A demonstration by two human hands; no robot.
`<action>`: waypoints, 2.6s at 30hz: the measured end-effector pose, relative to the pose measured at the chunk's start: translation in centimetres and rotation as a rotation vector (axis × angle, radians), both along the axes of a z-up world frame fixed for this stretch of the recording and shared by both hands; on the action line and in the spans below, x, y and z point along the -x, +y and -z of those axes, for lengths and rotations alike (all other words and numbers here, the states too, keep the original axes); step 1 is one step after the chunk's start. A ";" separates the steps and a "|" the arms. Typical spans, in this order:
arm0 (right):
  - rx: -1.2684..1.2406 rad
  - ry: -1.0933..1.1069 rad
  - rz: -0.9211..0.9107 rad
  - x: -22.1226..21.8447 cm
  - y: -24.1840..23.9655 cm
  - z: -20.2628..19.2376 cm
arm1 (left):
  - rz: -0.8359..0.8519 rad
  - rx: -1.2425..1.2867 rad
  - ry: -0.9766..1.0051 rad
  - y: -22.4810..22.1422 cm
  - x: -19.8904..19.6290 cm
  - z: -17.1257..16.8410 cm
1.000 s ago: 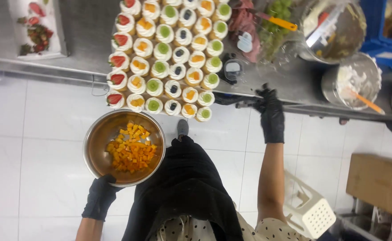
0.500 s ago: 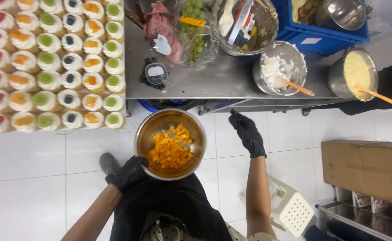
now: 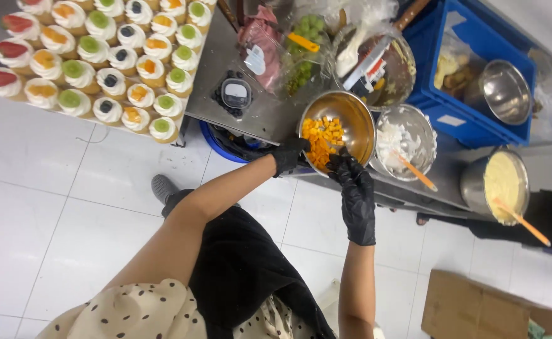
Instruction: Cutting mango slices into small cubes and placing them as toppings on cream-filled cupcakes.
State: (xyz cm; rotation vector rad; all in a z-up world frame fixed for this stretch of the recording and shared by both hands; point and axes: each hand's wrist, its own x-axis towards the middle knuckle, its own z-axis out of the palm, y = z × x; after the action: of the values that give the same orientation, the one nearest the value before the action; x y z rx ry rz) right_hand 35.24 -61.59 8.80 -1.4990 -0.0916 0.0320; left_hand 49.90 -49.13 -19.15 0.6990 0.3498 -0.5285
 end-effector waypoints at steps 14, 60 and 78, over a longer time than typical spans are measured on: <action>0.733 -0.533 -0.187 -31.5 18.2 9.1 | 0.119 0.112 -0.043 19.4 10.3 -2.9; 0.586 -0.473 -0.027 -44.6 17.1 16.7 | -0.803 0.106 -0.189 14.0 -2.5 6.9; 0.212 -0.268 -0.289 -26.6 15.9 12.8 | -0.604 0.343 -0.096 12.3 -13.8 -7.4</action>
State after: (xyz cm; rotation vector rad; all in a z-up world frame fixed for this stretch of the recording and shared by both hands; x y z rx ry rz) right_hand 61.85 -45.72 -4.04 -1.6846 -0.5348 0.0750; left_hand 63.74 -36.84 -11.78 0.2591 0.3489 0.0241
